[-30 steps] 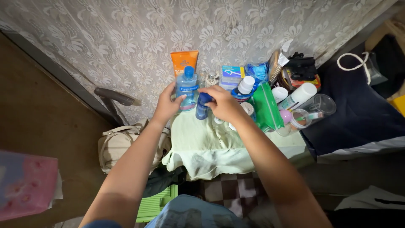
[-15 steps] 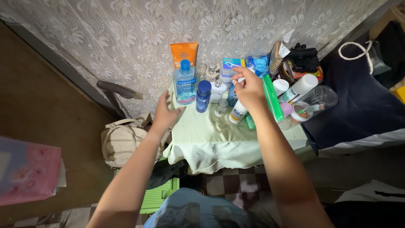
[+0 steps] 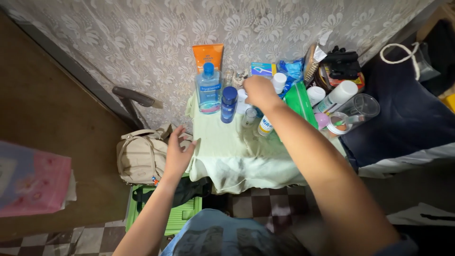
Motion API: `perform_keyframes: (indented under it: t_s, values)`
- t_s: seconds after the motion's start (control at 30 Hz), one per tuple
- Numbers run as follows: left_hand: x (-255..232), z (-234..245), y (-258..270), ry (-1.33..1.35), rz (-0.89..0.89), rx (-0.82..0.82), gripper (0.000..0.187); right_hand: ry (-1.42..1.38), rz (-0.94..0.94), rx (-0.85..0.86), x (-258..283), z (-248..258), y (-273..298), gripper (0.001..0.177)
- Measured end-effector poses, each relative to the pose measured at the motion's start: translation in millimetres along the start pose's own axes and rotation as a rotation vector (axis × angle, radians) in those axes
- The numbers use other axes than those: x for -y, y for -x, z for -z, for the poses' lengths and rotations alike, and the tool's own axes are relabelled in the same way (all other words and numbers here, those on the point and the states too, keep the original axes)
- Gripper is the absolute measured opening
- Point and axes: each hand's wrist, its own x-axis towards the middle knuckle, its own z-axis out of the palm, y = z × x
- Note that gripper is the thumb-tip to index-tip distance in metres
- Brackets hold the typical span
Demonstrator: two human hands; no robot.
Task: Organize perfume bottles, essential oils, and other toiletries into an organizer and onto a table.
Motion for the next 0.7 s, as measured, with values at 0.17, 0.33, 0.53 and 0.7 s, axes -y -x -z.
perform_keyframes:
  t_s: [0.17, 0.33, 0.53, 0.7]
  values:
    - [11.8, 19.9, 18.6, -0.039, -0.039, -0.091, 0.065, 0.101, -0.053, 0.091, -0.2, -2.8, -0.2, 0.035]
    - [12.1, 23.8, 34.6, -0.045, 0.01, -0.069, 0.065, 0.055, -0.098, 0.091, 6.8, 12.0, 5.0, 0.037]
    - [18.4, 34.6, 55.4, -0.09, 0.036, -0.065, 0.066, -0.244, -0.273, -0.207, 8.0, 17.7, 38.0, 0.023]
    - [35.1, 36.3, 78.4, -0.074, 0.094, -0.041, 0.066, -0.093, -0.399, -0.074, 26.5, -72.3, 54.1, 0.023]
